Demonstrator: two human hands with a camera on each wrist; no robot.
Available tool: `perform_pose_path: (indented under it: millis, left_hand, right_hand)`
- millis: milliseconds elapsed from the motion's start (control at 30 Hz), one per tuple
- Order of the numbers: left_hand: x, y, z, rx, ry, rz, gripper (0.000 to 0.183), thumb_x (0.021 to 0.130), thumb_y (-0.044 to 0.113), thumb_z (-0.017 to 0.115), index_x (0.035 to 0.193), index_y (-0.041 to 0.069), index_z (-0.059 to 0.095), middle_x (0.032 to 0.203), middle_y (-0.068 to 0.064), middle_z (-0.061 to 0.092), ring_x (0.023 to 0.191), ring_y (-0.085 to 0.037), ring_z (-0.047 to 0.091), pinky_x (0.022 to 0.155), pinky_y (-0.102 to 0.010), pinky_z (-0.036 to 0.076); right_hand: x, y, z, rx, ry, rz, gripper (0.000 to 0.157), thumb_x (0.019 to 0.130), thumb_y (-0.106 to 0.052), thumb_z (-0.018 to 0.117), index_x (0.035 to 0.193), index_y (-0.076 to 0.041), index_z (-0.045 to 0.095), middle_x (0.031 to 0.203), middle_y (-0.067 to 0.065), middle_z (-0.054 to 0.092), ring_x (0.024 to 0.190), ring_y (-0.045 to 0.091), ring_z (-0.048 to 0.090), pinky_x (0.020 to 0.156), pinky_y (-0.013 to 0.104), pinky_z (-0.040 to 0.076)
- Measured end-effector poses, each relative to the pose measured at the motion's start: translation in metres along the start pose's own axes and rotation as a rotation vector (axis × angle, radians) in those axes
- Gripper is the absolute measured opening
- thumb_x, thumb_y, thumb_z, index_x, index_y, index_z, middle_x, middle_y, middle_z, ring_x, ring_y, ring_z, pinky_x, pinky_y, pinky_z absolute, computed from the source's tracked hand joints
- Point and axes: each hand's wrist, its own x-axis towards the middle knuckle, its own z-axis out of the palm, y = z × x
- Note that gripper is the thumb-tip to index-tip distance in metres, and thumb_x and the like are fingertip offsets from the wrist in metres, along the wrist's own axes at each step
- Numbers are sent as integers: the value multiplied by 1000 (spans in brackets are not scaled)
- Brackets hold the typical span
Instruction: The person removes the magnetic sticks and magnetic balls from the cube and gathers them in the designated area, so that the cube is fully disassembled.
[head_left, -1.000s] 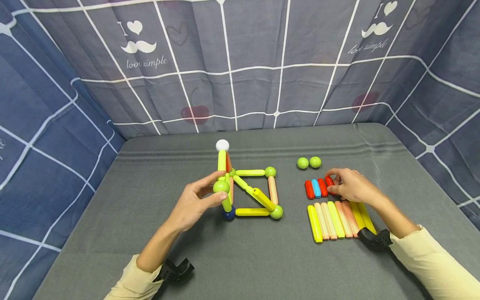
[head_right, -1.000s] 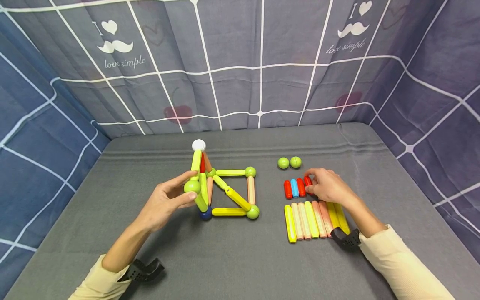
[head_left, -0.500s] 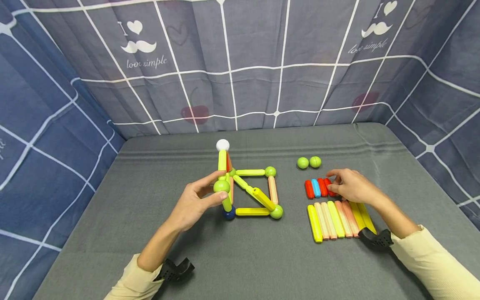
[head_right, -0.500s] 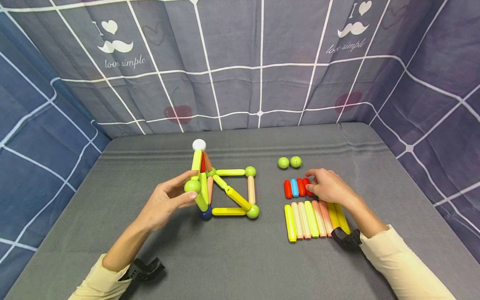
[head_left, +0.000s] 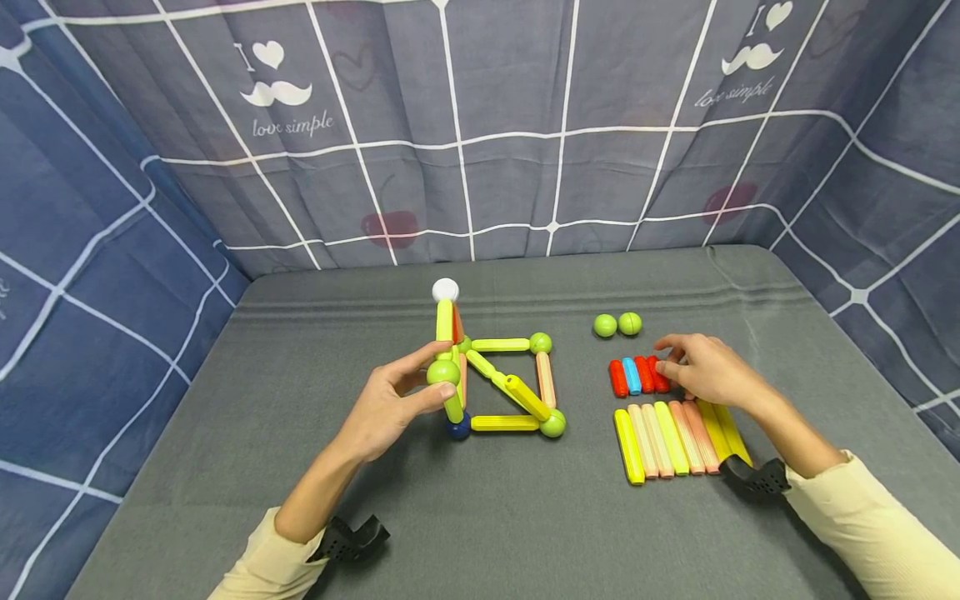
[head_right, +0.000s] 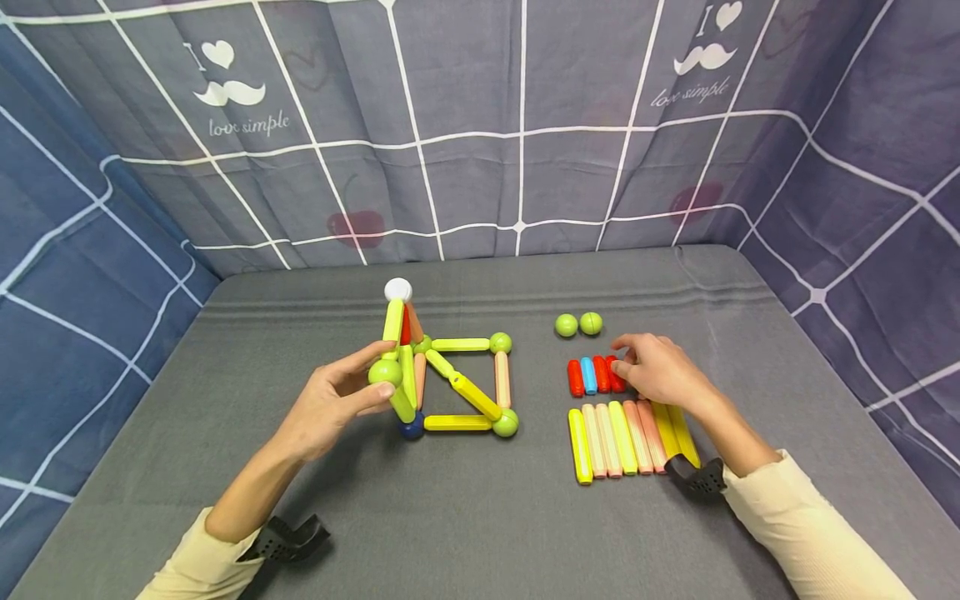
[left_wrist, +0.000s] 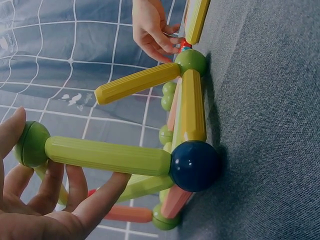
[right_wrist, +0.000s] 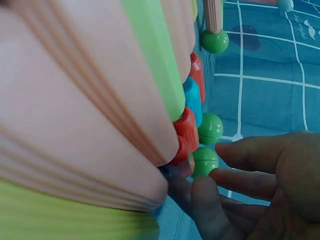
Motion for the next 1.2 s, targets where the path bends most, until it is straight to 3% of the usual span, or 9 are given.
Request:
perform_pose_path:
  millis: [133,233,433,500,600,667,833,1067,1200]
  left_hand:
    - [0,0,0,11,4,-2,57,92,13,71,145,10,50,123,-15,59,108,-31,59,80,-36,55]
    - [0,-1,0,14,3,-2,57,92,14,71,145,10,49,122,-15,59,108,-31,58,80,-36,55]
    - [0,-1,-1,-1,-5,11,57,92,13,70,145,9,49,122,-16,59,108,-31,59,81,-36,55]
    - [0,-1,-1,-5,-6,12,57,92,12,70,145,9,49,122,-16,60,108,-31,59,81,-36,55]
    - [0,-1,-1,-9,-7,9,57,92,12,70,145,9,49,121,-16,60,108,-31,59,81,-36,55]
    - [0,-1,0,-14,-8,6,57,92,12,70,145,9,49,121,-16,60,108,-31,59,82,-36,55]
    - [0,-1,0,-12,-8,12,57,92,11,70,145,8,49,122,-16,60,109,-31,59,81,-36,55]
    - [0,-1,0,3,-12,24,57,92,13,71,145,9,50,123,-15,61,109,-31,59,82,-36,55]
    - [0,-2,-1,0,-13,32,57,92,12,70,145,8,49,123,-16,61,109,-31,59,82,-36,55]
  right_hand:
    - [-3,-9,0,-20,42,-32,31,96,-10,62,120,9,60,88,8,62,59,16,58,55,32,47]
    - [-6,-19,3,45,41,-81,25,95,-9,64,114,6,64,85,6,61,65,18,59,55,31,46]
    - [-9,-55,20,306,-102,-132,27,94,-12,67,117,2,62,92,11,62,52,21,55,38,31,43]
    - [-9,-69,28,313,-115,-165,30,93,-14,69,118,1,63,98,12,63,59,18,59,46,31,48]
    - [-9,-88,42,288,-96,-233,31,92,-14,71,120,-2,64,110,12,63,77,15,64,65,33,54]
    - [-7,-99,53,205,-43,-308,29,91,-13,72,119,-6,66,112,9,64,91,15,64,76,34,52]
    - [-2,-120,74,5,65,-414,28,88,-11,76,114,-15,67,98,-5,62,86,13,62,74,35,48]
    - [4,-130,86,-12,55,-391,33,83,-10,80,113,-14,67,93,-8,61,82,13,60,70,30,47]
    - [8,-130,89,-47,54,-394,27,82,-11,81,105,-16,68,86,-10,60,77,10,58,67,28,46]
